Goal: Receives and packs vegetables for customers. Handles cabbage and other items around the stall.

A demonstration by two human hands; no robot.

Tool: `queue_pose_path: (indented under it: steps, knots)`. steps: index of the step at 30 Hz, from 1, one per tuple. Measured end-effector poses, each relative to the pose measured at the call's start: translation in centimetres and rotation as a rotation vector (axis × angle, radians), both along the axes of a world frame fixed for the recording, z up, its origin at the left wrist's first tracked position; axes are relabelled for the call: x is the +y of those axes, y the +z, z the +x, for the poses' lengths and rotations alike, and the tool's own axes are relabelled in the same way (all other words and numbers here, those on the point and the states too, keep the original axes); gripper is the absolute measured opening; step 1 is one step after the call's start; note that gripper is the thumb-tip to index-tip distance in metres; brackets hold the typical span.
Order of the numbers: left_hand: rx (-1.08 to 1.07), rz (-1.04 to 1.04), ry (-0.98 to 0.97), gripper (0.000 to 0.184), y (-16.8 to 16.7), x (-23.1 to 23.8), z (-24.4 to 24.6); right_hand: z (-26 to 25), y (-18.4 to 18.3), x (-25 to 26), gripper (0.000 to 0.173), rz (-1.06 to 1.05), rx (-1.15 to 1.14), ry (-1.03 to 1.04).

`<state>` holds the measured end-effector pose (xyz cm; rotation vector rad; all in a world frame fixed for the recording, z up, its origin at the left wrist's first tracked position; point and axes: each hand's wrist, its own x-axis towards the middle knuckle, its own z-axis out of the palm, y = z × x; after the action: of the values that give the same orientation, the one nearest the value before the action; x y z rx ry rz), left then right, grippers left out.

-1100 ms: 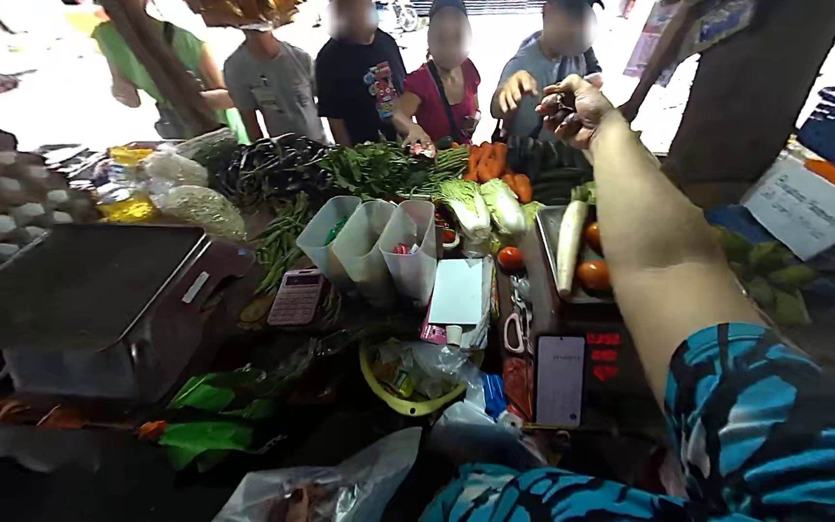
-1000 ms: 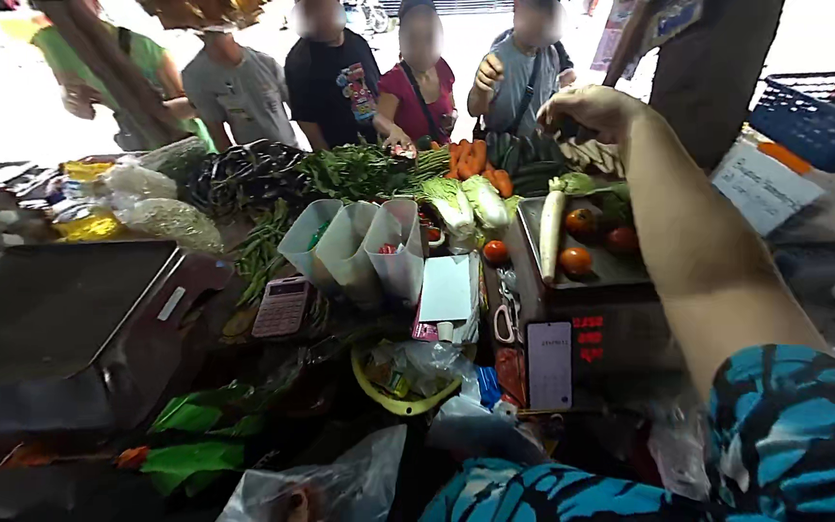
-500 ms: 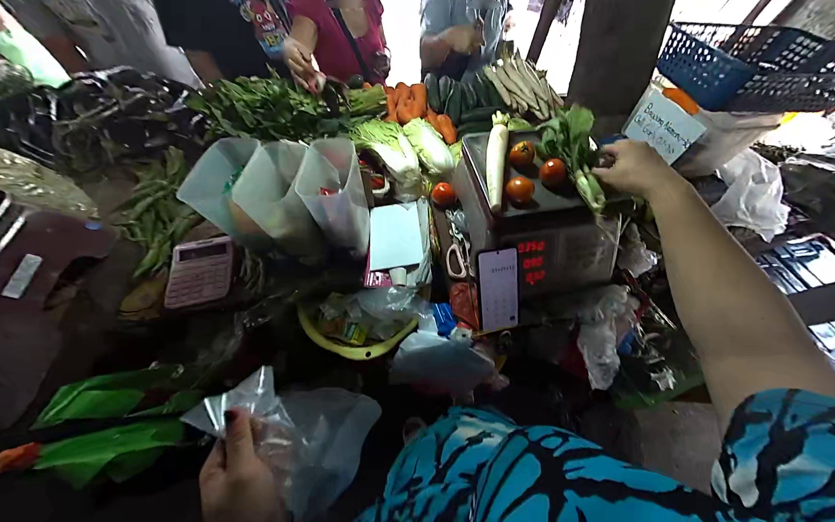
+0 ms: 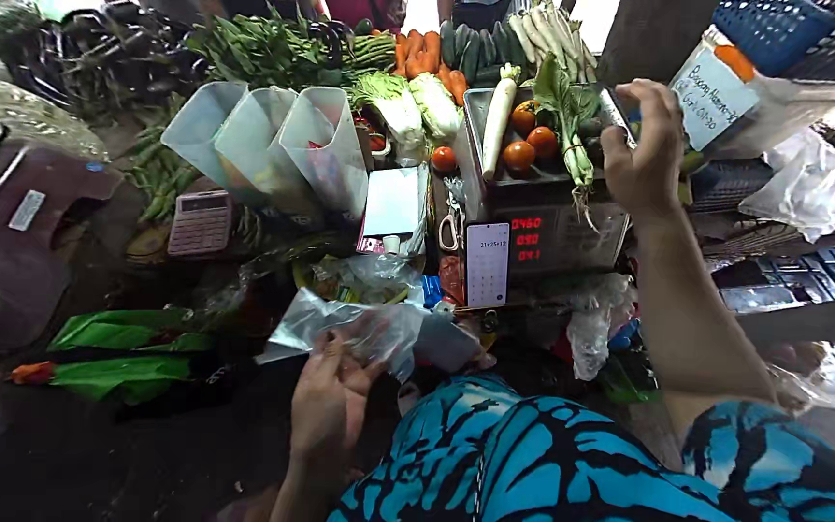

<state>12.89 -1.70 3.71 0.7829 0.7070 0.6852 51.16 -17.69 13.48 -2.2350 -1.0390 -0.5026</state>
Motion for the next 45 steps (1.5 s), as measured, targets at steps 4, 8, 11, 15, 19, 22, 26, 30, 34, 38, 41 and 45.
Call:
queue_pose_path:
  steps: [4,8,11,15,19,22,26,30,34,38,41,45]
  knots:
    - [-0.079,-0.032,-0.225,0.036,1.1,-3.0,3.1,-15.5,-5.3,1.6,0.060,-0.059,0.211,0.601]
    - [-0.189,-0.008,-0.419,0.048,0.5,-4.7,4.2,-18.5,-11.6,3.0,0.045,-0.031,0.244,0.810]
    - [0.001,0.168,-0.301,0.015,-0.1,-5.9,5.3,-17.5,-12.0,1.7,0.047,0.094,0.348,0.846]
    - [-0.029,0.213,-0.226,0.016,-1.5,-6.0,6.5,-17.4,-13.1,-0.3,0.047,0.267,0.585,0.758]
    - [-0.222,0.209,-0.207,0.028,0.1,-3.3,4.6,-16.2,-14.0,-1.6,0.043,0.467,1.131,0.350]
    - [-0.108,0.698,-0.335,0.024,0.1,0.5,1.7,-15.3,-15.3,-2.9,0.038,0.474,1.397,0.238]
    - [0.889,1.500,-0.180,0.025,0.1,3.1,-1.0,-15.4,-17.9,-5.0,0.029,0.170,0.813,0.466]
    - [1.288,1.418,-0.025,0.050,0.5,4.7,-2.7,-14.8,-20.0,-5.7,0.037,0.009,0.160,0.378]
    - [1.264,1.365,0.029,0.048,0.3,5.1,-3.4,-14.3,-20.3,-5.3,0.039,-0.129,0.014,0.302]
    - [1.216,1.364,-0.008,0.059,-0.6,5.1,-3.2,-14.1,-16.4,-4.4,0.038,-0.013,-0.042,0.311]
    - [1.188,1.354,-0.047,0.073,-1.3,5.2,-3.0,-11.4,-7.7,-3.5,0.035,0.126,-0.225,0.246]
    - [1.062,1.346,-0.086,0.081,-1.4,5.0,-1.6,-5.0,2.2,0.4,0.065,-0.292,0.062,-0.152]
